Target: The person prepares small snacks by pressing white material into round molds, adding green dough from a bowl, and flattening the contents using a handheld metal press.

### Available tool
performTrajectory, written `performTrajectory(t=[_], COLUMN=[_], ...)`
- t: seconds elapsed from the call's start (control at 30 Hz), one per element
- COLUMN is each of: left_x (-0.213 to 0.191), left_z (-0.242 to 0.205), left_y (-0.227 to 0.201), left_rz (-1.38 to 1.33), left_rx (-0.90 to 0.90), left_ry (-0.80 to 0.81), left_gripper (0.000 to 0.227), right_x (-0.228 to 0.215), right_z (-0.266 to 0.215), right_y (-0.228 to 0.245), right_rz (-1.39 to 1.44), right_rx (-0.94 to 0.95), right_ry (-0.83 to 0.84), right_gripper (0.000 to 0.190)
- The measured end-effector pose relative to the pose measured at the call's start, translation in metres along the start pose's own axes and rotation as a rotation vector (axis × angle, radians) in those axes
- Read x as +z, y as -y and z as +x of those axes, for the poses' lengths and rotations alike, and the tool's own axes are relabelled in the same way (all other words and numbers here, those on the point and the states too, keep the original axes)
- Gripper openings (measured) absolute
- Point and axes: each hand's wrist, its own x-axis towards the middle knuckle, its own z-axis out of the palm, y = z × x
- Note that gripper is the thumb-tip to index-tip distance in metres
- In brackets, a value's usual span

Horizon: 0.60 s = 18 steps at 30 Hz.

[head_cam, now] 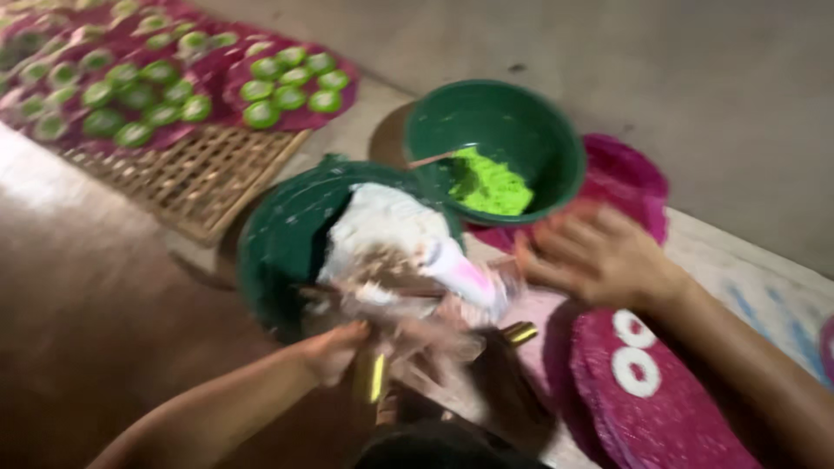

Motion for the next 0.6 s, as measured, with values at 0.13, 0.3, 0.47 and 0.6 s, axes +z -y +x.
performTrajectory(t=[0.13,0.3,0.47,0.6], left_x=[-0.031,-0.054,-0.076,-0.092], left_z=[-0.018,-0.048,-0.036,-0.033], left_y=[-0.036,-0.087,-0.082,-0.073], left_rz=[0.560,1.076,0.929,1.113], left_rx=[0.326,0.956,1.009,1.101], left_ry=[-0.415,-0.742,-0.960,-1.030], left_gripper=[0.029,0.033,0.044,0.033], right_x=[0.087,0.191,0.245,0.251], right_z=[0.067,0.095,0.090,0.090], right_y=[0.028,0.131,0.153,0.136], right_rz=[0.225,0.709,0.701,0.807], right_rx=[0.464,0.451,0.372,0.420], right_ry=[-0.257,0.665,0.638,0.727], right_gripper=[0.050,0.050,0.022,0.019])
